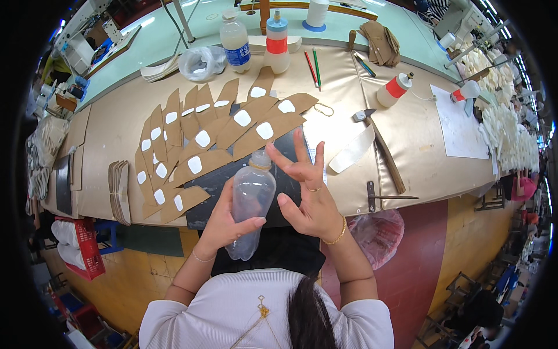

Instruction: The person applies glue from a plastic bottle onto white patches on multiple brown cardboard pieces laid out on a workbench. They then pour liquid from one bottle into another and briefly rub the liquid on their fingers.

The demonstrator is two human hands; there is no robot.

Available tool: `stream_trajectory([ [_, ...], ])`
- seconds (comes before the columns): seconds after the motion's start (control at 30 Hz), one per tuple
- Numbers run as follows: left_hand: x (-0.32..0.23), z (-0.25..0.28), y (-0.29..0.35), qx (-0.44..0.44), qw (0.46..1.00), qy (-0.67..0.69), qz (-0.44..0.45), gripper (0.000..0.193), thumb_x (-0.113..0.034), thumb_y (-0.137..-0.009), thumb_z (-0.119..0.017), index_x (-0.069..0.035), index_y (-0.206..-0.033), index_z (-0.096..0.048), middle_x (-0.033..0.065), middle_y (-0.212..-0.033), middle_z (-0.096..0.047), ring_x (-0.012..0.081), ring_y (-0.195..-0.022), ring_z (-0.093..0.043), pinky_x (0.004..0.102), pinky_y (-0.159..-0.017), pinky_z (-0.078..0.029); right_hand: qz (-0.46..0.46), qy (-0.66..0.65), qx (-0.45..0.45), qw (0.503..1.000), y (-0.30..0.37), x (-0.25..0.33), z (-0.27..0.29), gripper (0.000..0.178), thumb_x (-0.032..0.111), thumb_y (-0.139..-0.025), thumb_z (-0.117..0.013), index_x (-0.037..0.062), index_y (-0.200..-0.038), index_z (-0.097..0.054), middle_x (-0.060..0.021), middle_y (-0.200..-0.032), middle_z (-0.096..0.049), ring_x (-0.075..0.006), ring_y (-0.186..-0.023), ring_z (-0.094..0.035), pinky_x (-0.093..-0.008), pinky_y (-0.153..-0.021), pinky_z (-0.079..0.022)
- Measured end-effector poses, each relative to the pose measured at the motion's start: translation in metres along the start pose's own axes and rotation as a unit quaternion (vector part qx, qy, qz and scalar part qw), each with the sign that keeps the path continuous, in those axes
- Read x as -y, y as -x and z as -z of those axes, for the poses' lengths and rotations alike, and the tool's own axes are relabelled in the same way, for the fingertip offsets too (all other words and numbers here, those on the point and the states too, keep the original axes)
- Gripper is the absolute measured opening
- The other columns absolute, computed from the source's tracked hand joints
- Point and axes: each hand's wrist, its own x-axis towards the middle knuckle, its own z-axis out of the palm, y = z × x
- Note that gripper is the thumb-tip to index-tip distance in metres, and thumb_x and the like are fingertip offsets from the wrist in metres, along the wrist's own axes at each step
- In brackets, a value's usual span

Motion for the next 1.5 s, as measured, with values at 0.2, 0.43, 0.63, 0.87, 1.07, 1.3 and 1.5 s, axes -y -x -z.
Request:
stream_trajectory([
  [0.2,-0.001,0.005,0.0,-0.015,0.999,0.029,0.022,0.09,-0.021,-0.068,-0.08,-0.005,-0.139,-0.027,0.0127,-0.129,-0.045,0.0216,-0.119,-0.046,0.0348,-0.1,-0.036,-0.005,0.012,0.026,1.0,0.004,0.002,0.008,0.039,0.028,-0.088,-0.047,0.0127,-0.122,-0.035,-0.0104,-0.127,-0.056,-0.0414,-0.138,-0.017,-0.054,-0.11,0.006],
  [0.43,-0.006,0.013,0.001,0.042,0.997,0.048,0.042,0.089,-0.024,-0.066,-0.08,-0.003,-0.137,-0.031,0.0113,-0.128,-0.046,0.0204,-0.119,-0.044,0.034,-0.1,-0.035,-0.035,-0.436,-0.098,0.894,-0.009,-0.002,0.012,0.041,0.033,-0.087,-0.056,0.0228,-0.112,-0.025,-0.0264,-0.122,-0.054,-0.0391,-0.137,-0.023,-0.0513,-0.111,-0.002],
  [0.63,0.007,0.013,0.004,0.113,0.978,0.161,0.066,0.096,-0.03,-0.062,-0.081,-0.002,-0.138,-0.03,0.0107,-0.129,-0.045,0.0205,-0.12,-0.042,0.0348,-0.103,-0.031,-0.074,-0.576,-0.059,0.812,-0.014,0.008,-0.006,0.039,0.031,-0.086,-0.055,0.0245,-0.113,-0.026,-0.0298,-0.132,-0.044,-0.0375,-0.141,-0.009,-0.0468,-0.111,-0.001],
  [0.87,0.015,0.01,0.004,0.115,0.97,0.209,0.049,0.092,-0.033,-0.055,-0.082,-0.002,-0.129,-0.037,0.0114,-0.098,-0.059,0.0214,-0.08,-0.064,0.0336,-0.071,-0.053,-0.089,-0.686,-0.034,0.721,-0.012,0.011,-0.015,0.042,0.028,-0.086,-0.054,0.0255,-0.118,-0.028,-0.0298,-0.135,-0.042,-0.0357,-0.141,-0.005,-0.0464,-0.112,0.002],
  [1.07,0.014,0.01,0.004,0.105,0.969,0.221,0.038,0.088,-0.036,-0.054,-0.082,-0.002,-0.124,-0.041,0.0118,-0.091,-0.06,0.0219,-0.077,-0.064,0.0339,-0.07,-0.053,-0.085,-0.682,-0.028,0.726,-0.008,0.007,-0.018,0.042,0.029,-0.088,-0.052,0.0252,-0.12,-0.027,-0.0295,-0.131,-0.045,-0.0358,-0.141,-0.006,-0.0465,-0.111,0.0],
  [1.3,0.02,0.016,0.006,0.156,0.967,0.195,0.047,0.098,-0.033,-0.057,-0.081,-0.002,-0.136,-0.032,0.0094,-0.121,-0.05,0.0199,-0.11,-0.051,0.0351,-0.095,-0.041,-0.069,-0.653,-0.018,0.754,-0.006,0.002,-0.012,0.043,0.028,-0.087,-0.052,0.0242,-0.121,-0.027,-0.0286,-0.125,-0.051,-0.0381,-0.14,-0.013,-0.0471,-0.111,-0.003],
  [1.5,0.013,0.019,0.004,0.125,0.958,0.254,0.047,0.096,-0.035,-0.056,-0.081,-0.001,-0.132,-0.034,0.0119,-0.103,-0.057,0.0199,-0.08,-0.064,0.0327,-0.072,-0.053,-0.054,-0.575,-0.056,0.814,-0.004,-0.005,-0.003,0.046,0.029,-0.087,-0.053,0.0229,-0.124,-0.026,-0.029,-0.127,-0.049,-0.0398,-0.138,-0.016,-0.0484,-0.111,-0.005],
])
